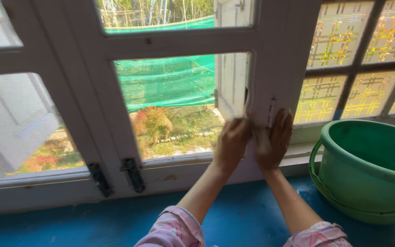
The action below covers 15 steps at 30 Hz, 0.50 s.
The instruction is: The person wipes the white window frame and then the orange window screen frame with a cloth, dipping the cloth into a green bucket of water to wet it. They clean the frame edges and corners thoroughly.
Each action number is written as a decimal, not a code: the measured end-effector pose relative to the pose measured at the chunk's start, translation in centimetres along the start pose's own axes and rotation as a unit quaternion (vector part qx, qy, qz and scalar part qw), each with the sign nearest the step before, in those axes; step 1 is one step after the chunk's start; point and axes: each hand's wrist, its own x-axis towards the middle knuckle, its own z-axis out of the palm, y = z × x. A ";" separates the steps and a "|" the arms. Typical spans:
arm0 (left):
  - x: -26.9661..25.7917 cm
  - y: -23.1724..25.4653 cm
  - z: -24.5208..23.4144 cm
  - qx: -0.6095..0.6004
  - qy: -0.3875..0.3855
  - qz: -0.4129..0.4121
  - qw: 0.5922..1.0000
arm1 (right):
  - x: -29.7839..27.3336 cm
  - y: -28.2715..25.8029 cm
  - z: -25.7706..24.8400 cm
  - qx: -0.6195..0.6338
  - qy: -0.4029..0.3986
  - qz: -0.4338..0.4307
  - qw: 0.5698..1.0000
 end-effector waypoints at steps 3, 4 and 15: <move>0.1 1.0 -3.2 -0.011 -0.026 0.094 0.995 | 0.3 -0.7 -0.8 0.035 0.007 0.018 0.999; 1.3 0.9 -3.8 0.009 -0.019 0.109 0.994 | 0.4 -0.8 -0.8 0.033 0.018 0.008 0.999; 11.6 -5.5 -8.3 0.291 0.105 0.271 0.911 | 0.6 -1.0 -1.2 0.035 0.033 -0.031 0.998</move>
